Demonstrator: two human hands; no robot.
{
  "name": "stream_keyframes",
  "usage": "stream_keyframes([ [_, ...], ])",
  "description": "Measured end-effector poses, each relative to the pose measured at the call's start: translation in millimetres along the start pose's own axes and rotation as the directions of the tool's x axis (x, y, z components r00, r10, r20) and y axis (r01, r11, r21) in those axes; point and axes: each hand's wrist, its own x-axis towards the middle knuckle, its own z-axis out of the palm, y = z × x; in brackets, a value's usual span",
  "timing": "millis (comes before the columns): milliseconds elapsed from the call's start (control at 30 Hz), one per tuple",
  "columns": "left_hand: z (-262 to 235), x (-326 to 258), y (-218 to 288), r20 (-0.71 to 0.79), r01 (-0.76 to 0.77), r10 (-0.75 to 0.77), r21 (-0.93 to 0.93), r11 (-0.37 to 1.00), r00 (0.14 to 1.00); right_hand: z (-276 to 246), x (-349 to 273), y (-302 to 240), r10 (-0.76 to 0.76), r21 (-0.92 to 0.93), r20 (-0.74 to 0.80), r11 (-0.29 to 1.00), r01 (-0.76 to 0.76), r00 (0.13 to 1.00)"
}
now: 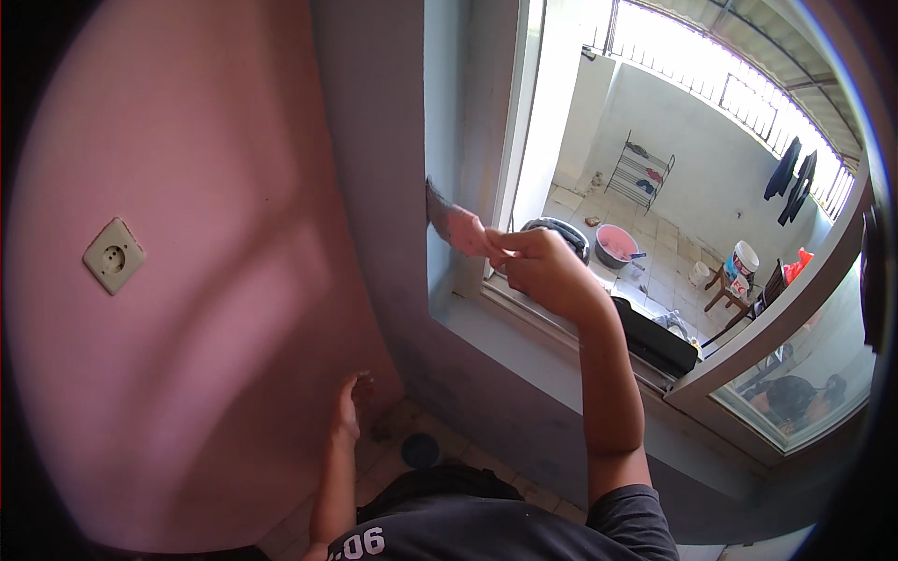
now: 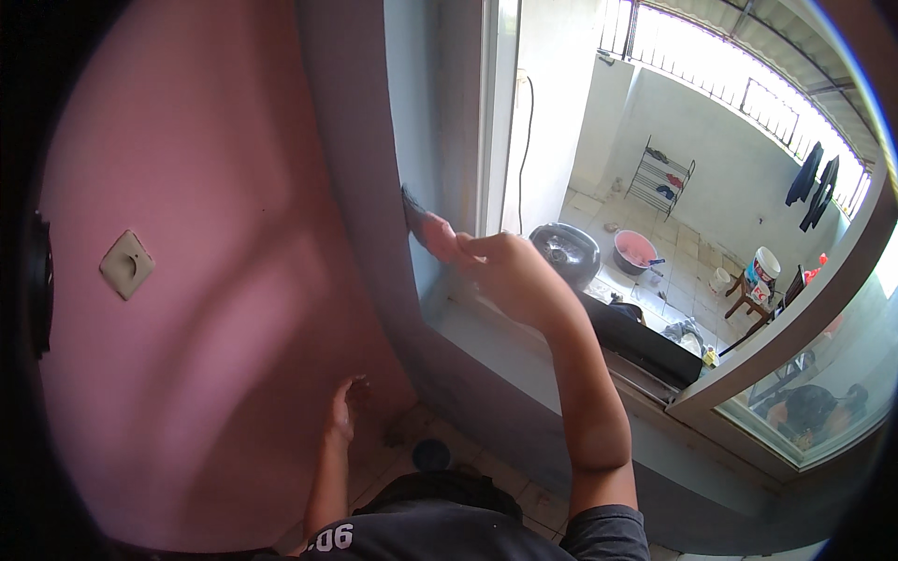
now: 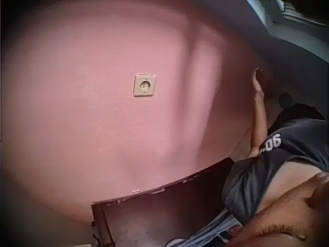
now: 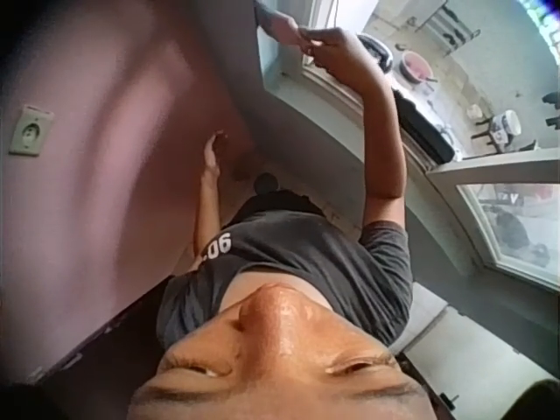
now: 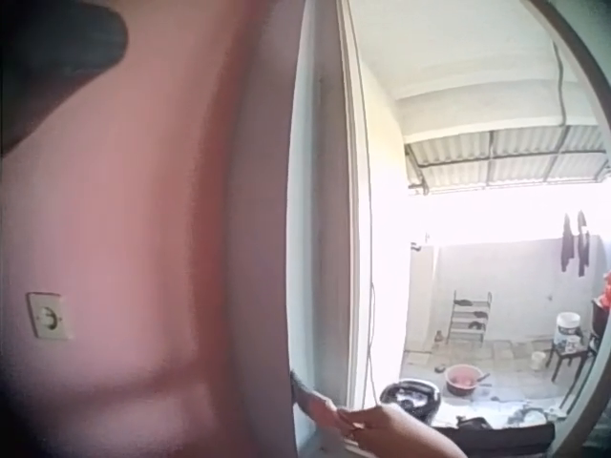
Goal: Apply blue paint to a wall using a paintbrush and a paint bucket.
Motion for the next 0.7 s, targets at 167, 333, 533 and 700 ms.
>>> stream_keyframes([
  [167, -1.9, 1.7, 4.0, 0.010, -0.028, 0.028, 0.011, 1.000, 1.000, -5.3, -9.7, -9.5, 0.214, -0.247, 0.165, 0.954, -0.170, 0.963],
  [333, 1.4, -0.3, 10.8, -0.017, -0.008, 0.009, 0.019, 1.000, 1.000, -10.7, -13.5, -3.4, 0.135, 0.027, -0.044, 0.991, -0.134, 0.990],
  [533, 16.0, 3.3, 19.1, 0.032, -0.023, 0.022, 0.021, 1.000, 0.999, 31.6, -13.0, 7.3, -0.301, -0.208, -0.054, 0.936, 0.284, 0.952],
  [700, 16.3, 0.6, 23.8, 0.061, -0.033, 0.030, 0.060, 0.998, 0.998, 25.3, -38.6, 3.0, 0.051, 0.054, 0.286, 0.996, -0.069, 0.957],
])
